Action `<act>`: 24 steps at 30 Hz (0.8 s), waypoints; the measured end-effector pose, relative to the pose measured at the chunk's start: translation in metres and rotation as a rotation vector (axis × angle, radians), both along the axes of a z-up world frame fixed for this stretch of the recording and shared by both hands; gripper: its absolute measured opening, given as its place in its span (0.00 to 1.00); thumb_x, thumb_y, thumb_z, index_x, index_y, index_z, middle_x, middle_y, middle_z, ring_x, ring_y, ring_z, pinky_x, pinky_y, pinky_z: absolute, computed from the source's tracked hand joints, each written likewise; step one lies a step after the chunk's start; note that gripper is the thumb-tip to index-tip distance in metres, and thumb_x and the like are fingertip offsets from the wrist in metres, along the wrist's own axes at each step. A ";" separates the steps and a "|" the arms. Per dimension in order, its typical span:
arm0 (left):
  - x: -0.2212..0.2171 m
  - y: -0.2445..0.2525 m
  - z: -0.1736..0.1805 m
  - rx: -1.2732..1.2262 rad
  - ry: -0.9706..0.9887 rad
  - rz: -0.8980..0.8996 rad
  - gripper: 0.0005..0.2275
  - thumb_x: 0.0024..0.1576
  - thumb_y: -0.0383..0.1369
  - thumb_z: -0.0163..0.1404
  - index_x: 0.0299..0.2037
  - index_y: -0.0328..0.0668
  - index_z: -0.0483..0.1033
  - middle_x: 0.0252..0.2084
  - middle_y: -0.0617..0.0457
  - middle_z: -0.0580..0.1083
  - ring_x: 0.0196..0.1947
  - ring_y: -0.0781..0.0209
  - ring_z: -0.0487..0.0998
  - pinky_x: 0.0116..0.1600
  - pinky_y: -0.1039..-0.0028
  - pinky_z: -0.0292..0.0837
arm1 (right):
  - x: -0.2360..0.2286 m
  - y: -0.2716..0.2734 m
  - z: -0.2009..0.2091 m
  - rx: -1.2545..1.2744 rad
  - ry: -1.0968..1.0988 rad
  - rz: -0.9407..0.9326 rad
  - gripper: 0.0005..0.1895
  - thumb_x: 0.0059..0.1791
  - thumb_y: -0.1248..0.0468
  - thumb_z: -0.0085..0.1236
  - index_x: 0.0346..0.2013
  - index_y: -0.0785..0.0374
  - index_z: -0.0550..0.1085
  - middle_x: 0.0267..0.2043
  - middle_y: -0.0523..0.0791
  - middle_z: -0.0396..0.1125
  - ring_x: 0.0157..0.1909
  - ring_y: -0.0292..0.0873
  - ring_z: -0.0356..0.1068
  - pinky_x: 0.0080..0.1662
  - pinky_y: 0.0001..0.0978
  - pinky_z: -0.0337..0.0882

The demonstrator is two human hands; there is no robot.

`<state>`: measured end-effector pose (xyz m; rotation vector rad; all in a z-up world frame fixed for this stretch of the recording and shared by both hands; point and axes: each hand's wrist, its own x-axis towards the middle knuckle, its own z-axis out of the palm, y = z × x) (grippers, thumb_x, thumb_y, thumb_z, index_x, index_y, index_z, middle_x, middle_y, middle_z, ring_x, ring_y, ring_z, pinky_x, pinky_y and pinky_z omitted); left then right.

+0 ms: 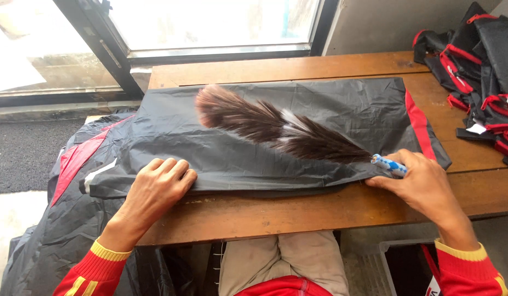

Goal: The person brushes dust off a black pouch and a larger black textile item using a duster, then places the small pouch into a plastic bin.

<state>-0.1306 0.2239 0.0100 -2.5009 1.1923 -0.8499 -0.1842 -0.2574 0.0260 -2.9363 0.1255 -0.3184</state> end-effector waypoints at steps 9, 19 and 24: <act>-0.005 -0.033 0.016 -0.017 0.501 -0.100 0.45 0.33 0.41 0.62 0.65 0.51 0.55 0.66 0.41 0.56 0.63 0.46 0.58 0.61 0.59 0.55 | -0.022 0.028 0.034 0.291 -0.039 -0.277 0.26 0.52 0.44 0.48 0.50 0.63 0.61 0.21 0.49 0.70 0.31 0.57 0.69 0.41 0.48 0.62; 0.096 -0.162 -0.020 -0.299 0.365 -0.084 0.23 0.62 0.46 0.32 0.62 0.42 0.62 0.68 0.44 0.54 0.69 0.49 0.50 0.67 0.46 0.41 | -0.040 0.104 0.009 0.381 -0.329 0.003 0.26 0.54 0.59 0.36 0.65 0.66 0.58 0.63 0.54 0.59 0.57 0.54 0.63 0.54 0.42 0.61; 0.125 -0.191 -0.058 -0.324 0.605 0.201 0.27 0.60 0.48 0.27 0.68 0.44 0.50 0.71 0.48 0.49 0.71 0.51 0.43 0.67 0.42 0.34 | -0.043 0.128 -0.012 0.152 -0.242 -0.037 0.25 0.50 0.58 0.40 0.64 0.48 0.62 0.54 0.44 0.69 0.45 0.53 0.70 0.35 0.53 0.68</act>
